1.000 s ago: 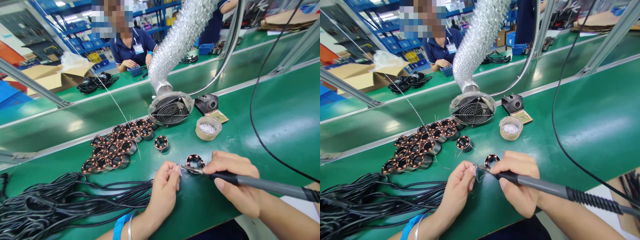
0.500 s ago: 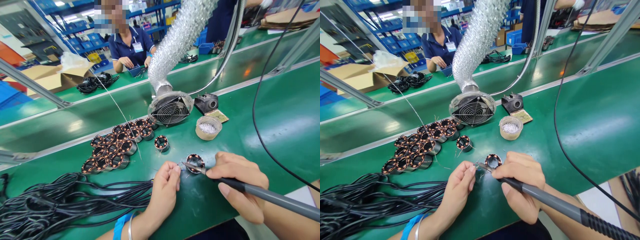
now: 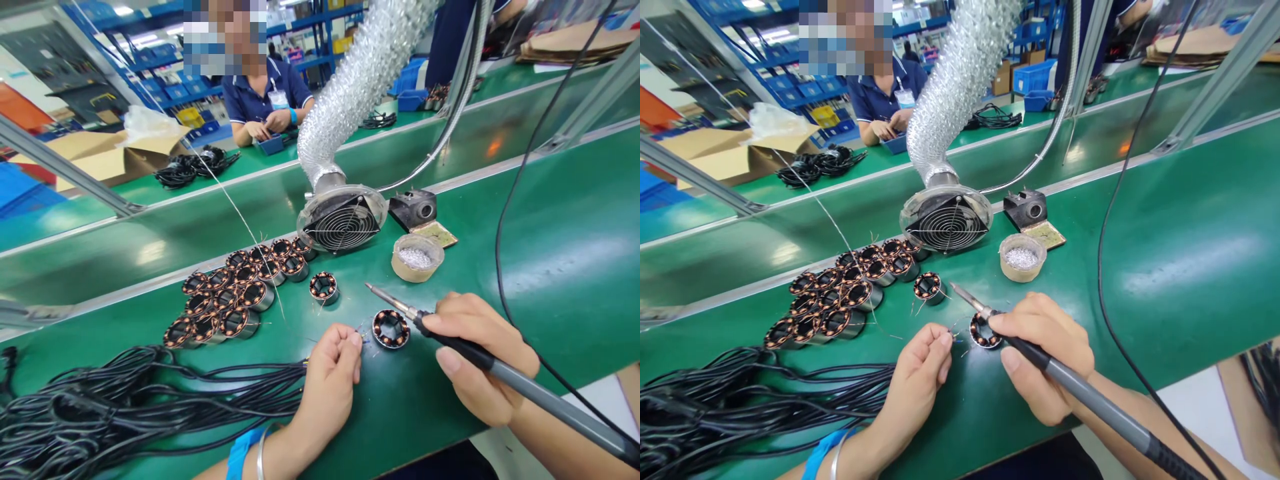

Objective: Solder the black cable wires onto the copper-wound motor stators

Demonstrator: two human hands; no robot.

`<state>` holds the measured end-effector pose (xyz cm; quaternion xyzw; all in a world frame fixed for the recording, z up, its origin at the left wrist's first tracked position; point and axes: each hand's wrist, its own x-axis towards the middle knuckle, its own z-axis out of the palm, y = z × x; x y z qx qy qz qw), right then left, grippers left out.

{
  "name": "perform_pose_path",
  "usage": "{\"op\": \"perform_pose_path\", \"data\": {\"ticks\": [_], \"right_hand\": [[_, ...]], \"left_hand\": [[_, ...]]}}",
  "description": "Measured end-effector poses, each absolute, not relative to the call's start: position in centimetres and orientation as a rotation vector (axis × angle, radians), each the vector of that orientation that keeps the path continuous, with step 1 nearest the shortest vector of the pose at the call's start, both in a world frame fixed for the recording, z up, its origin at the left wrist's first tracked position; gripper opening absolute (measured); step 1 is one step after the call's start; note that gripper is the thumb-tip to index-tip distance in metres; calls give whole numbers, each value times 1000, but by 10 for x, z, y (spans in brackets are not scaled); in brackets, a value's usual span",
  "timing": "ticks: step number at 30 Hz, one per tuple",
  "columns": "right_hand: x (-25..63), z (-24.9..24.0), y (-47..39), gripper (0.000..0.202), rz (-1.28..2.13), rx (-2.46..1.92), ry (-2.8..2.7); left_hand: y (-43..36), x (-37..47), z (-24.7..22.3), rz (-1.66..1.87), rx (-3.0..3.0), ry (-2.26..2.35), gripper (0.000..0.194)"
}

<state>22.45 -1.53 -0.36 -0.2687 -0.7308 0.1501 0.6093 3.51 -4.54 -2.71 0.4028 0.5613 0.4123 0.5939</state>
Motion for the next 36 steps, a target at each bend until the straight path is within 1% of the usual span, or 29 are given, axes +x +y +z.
{"op": "perform_pose_path", "data": {"ticks": [2, 7, 9, 13, 16, 20, 24, 27, 31, 36], "right_hand": [[224, -10, -14, 41, 326, -609, -1650], [219, -23, -13, 47, 478, -648, -1639], [215, -23, -12, 42, 460, -701, -1731], [203, -22, -6, 24, 411, -669, -1930], [194, -23, -3, 22, 408, -598, -2017], [193, -22, -3, 25, 342, -567, -2048], [201, -21, -6, 23, 339, -591, -2002], [204, -24, -7, 26, 358, -599, -2045], [204, -28, -9, 30, 310, -573, -2061], [197, -27, -13, 26, 173, -611, -2045]], "left_hand": [[-45, 35, -27, 954, 941, 1300, 36], [-44, 33, -27, 912, 986, 1285, 37], [-43, 31, -29, 885, 1015, 1250, 38], [-43, 24, -33, 846, 1099, 1183, 42], [-44, 19, -30, 812, 1234, 1190, 44], [-40, 16, -16, 719, 1510, 1208, 37], [-34, 12, -4, 626, 1703, 1276, 28], [-31, 9, -6, 626, 1637, 1248, 31], [-29, 11, -15, 665, 1323, 1180, 41], [-29, 22, -14, 629, 908, 1093, 46]]}}
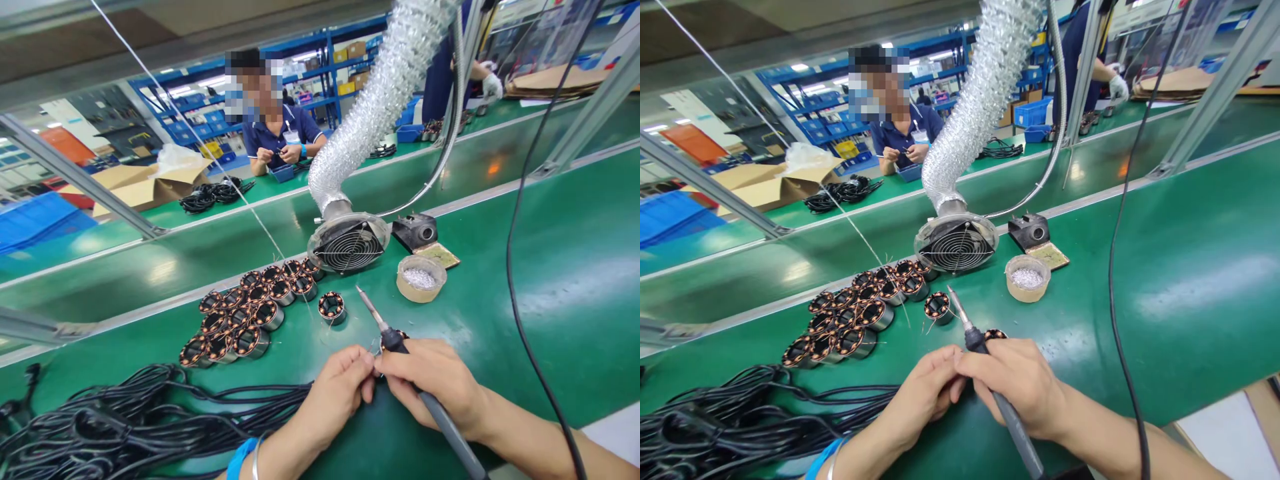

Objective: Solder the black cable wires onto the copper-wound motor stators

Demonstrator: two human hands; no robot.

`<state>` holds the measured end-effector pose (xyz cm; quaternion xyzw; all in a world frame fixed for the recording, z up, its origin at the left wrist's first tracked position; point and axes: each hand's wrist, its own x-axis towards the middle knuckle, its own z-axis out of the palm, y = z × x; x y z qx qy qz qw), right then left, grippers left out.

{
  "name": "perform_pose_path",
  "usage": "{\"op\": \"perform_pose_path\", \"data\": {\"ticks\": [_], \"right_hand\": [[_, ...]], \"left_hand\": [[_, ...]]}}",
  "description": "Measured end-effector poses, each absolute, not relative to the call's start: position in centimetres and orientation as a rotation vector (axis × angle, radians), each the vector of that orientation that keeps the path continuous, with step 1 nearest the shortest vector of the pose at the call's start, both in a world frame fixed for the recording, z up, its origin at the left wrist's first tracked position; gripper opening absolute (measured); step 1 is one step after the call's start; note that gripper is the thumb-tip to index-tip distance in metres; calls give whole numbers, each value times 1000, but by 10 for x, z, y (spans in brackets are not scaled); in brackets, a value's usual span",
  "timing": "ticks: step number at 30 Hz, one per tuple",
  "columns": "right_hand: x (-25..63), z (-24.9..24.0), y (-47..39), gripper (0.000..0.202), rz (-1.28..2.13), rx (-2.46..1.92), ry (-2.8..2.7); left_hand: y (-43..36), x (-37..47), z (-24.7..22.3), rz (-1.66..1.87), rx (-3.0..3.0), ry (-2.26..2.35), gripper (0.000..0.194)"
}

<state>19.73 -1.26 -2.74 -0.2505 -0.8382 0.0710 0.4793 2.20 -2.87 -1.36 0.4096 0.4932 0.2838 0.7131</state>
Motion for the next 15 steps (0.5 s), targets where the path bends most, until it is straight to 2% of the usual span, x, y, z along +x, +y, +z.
{"op": "perform_pose_path", "data": {"ticks": [5, 11, 15], "right_hand": [[195, -27, -16, 26, 187, -660, -1966], [203, -27, -16, 34, 456, -721, -2007], [196, -32, -11, 28, 406, -760, -1918]], "left_hand": [[-29, 28, -12, 721, 817, 1113, 51], [-30, 26, -20, 792, 782, 1150, 54], [-31, 28, -22, 805, 766, 1182, 55]]}}
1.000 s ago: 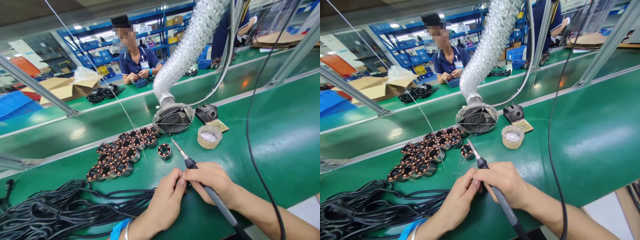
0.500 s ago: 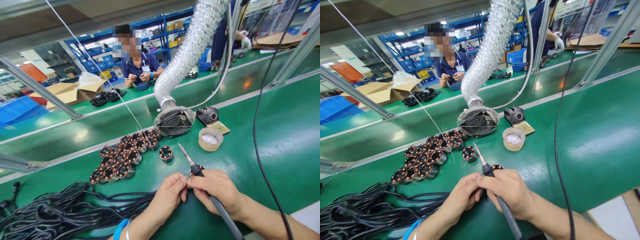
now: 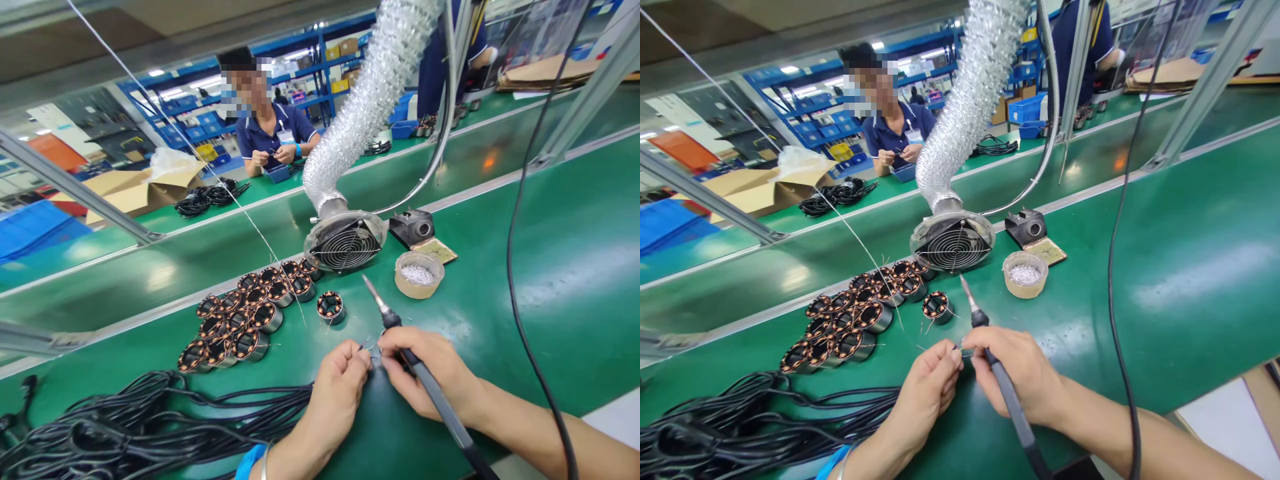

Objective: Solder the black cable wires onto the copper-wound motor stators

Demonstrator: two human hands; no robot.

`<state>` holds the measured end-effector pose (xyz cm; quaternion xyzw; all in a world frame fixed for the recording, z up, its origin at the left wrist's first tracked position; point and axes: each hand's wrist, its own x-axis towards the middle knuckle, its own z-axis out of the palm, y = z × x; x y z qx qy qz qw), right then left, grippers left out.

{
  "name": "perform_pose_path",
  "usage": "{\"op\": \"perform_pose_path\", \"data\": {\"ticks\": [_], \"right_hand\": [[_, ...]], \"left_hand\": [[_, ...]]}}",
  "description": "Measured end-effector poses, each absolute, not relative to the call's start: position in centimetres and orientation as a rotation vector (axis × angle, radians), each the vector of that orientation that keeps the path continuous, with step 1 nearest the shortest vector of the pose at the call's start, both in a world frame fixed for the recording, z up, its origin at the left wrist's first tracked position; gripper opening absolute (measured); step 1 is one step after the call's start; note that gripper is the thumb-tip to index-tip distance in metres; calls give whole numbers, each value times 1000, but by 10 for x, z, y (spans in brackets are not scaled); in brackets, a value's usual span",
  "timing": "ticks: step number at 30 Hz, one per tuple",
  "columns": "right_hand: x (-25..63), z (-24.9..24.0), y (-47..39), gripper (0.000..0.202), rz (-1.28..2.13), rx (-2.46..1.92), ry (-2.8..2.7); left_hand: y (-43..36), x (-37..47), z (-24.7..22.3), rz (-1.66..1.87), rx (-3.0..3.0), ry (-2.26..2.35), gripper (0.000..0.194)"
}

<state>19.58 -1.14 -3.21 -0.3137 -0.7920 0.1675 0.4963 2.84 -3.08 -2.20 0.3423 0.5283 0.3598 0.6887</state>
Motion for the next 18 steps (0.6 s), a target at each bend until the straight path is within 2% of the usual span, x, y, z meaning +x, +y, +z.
{"op": "perform_pose_path", "data": {"ticks": [8, 14, 18], "right_hand": [[191, -35, -10, 28, 200, -755, -1913], [200, -24, -14, 31, 216, -744, -1916], [212, -19, -21, 43, 303, -794, -1808]], "left_hand": [[-35, 33, -29, 868, 813, 1290, 54], [-38, 33, -30, 857, 878, 1312, 49], [-38, 33, -31, 841, 897, 1330, 42]]}}
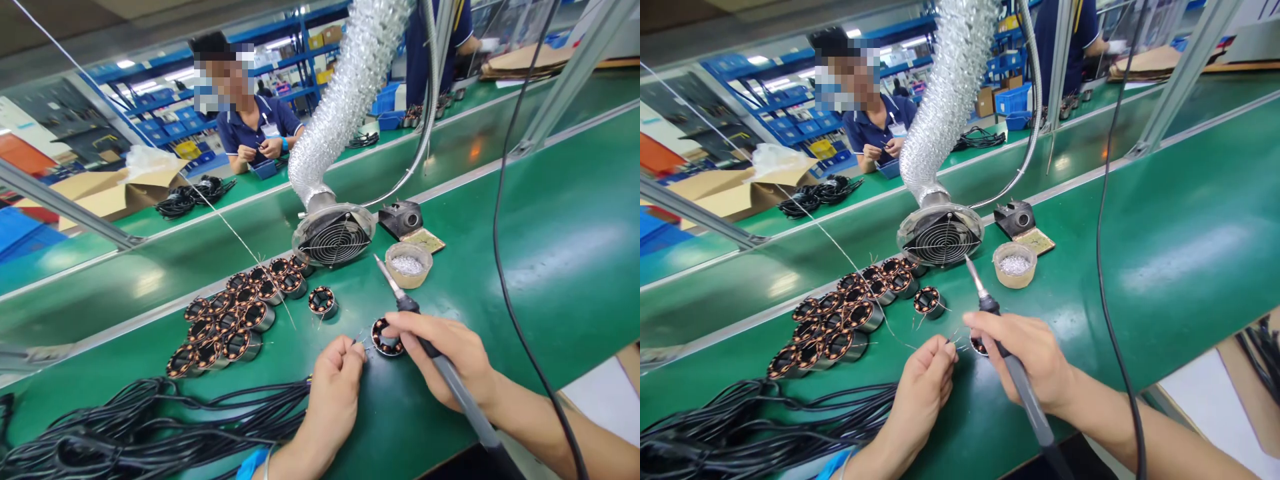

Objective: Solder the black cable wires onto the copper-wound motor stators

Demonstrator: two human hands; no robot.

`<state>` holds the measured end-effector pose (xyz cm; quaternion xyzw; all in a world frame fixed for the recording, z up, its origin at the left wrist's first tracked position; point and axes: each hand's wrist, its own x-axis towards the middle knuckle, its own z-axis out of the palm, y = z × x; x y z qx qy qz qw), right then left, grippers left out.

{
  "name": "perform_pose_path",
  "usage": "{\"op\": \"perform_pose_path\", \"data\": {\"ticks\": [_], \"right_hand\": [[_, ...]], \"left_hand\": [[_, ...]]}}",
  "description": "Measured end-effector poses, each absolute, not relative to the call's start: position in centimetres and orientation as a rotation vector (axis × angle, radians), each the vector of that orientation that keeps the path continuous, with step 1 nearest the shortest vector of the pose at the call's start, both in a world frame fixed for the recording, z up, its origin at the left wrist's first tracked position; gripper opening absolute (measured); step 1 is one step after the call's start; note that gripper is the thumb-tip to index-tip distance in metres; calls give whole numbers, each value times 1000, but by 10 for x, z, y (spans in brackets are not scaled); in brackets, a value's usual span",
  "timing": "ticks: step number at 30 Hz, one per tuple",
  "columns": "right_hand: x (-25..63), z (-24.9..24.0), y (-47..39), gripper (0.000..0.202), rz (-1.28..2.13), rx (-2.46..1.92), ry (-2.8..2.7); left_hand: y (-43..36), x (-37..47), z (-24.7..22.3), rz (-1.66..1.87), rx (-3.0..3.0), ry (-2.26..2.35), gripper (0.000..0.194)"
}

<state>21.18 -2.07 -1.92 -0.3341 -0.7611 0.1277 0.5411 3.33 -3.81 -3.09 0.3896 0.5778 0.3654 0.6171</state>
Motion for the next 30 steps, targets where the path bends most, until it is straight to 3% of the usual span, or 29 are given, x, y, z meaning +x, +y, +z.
{"op": "perform_pose_path", "data": {"ticks": [12, 30], "right_hand": [[238, 1, -47, 19, 641, -915, -1688], [230, 2, -51, 25, 644, -849, -1737]], "left_hand": [[-39, 34, -29, 869, 917, 1340, 42], [-41, 34, -28, 869, 979, 1343, 37]]}}
